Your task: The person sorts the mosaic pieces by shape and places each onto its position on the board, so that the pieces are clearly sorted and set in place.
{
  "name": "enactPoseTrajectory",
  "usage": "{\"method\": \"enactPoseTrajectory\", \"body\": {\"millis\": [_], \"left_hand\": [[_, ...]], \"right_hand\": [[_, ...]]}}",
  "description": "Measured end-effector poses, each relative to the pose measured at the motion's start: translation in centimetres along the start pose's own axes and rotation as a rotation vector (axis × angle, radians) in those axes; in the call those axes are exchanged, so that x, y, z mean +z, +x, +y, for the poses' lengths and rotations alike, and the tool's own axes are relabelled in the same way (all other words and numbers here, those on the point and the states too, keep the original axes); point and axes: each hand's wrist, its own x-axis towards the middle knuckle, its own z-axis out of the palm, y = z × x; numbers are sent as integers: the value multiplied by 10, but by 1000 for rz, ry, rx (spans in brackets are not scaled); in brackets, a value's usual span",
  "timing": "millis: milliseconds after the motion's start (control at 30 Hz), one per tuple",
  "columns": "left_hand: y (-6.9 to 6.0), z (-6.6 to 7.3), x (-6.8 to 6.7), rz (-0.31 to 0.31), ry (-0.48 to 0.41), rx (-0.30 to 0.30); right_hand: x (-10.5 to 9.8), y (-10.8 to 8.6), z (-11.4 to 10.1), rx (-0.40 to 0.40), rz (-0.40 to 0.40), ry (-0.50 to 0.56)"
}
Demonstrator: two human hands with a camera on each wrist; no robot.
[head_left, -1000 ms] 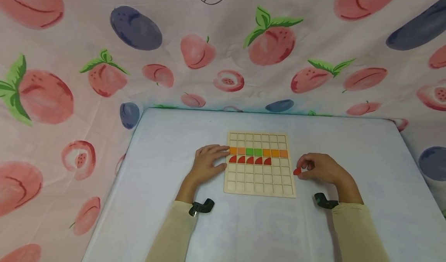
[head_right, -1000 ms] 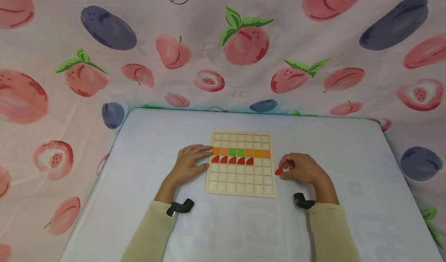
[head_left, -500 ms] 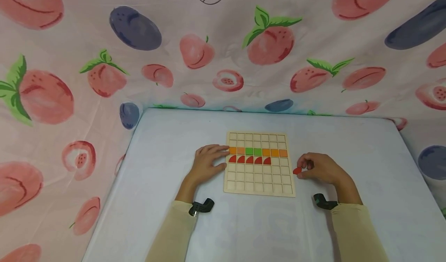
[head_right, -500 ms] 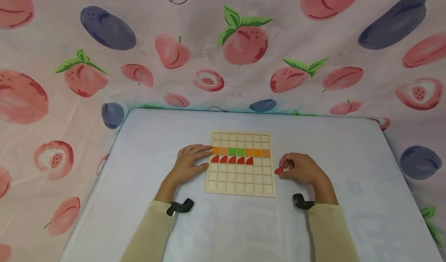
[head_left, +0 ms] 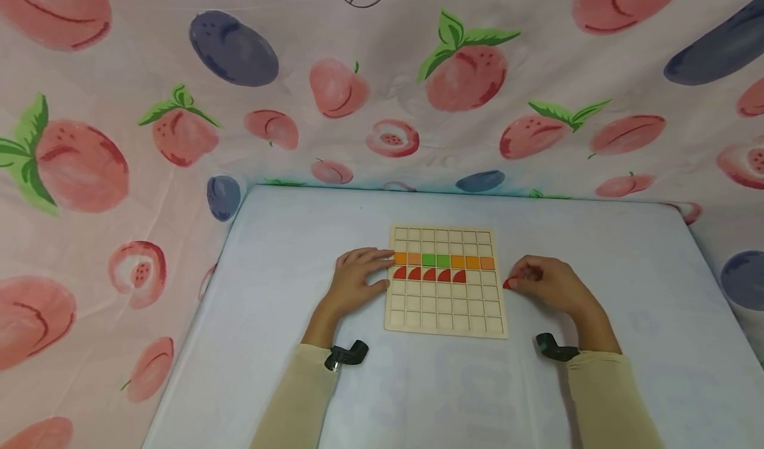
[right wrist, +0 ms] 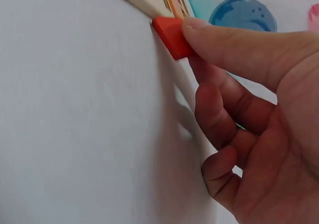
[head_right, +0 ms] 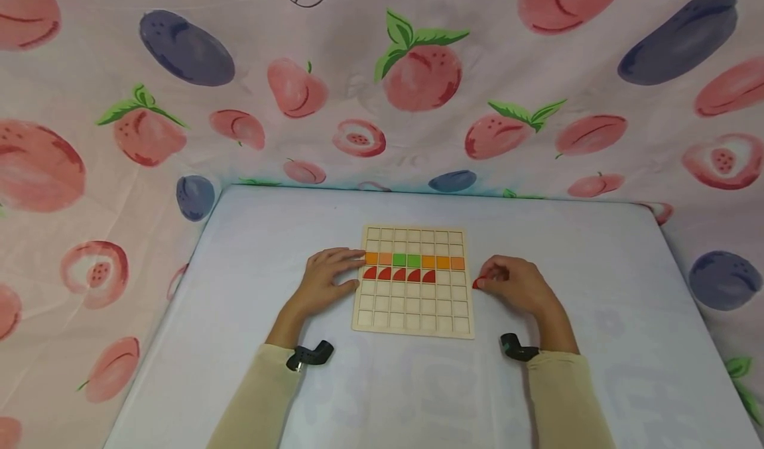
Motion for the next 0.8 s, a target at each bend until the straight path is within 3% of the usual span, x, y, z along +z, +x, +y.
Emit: {"method": "enactPoseTrajectory", "body": {"millis": [233, 400, 567, 800], "left_hand": [[0, -1, 0, 2, 4, 5], [1, 0, 0, -1, 5, 0], [0, 0, 0, 0, 4, 1], [0, 0, -1, -3, 12, 5]], "right_hand": [[7, 5, -12, 73, 85, 29], [13, 9, -22, 78, 133, 88], [19, 14, -31, 90, 110, 167], [29, 20, -40, 67, 59, 192]]}}
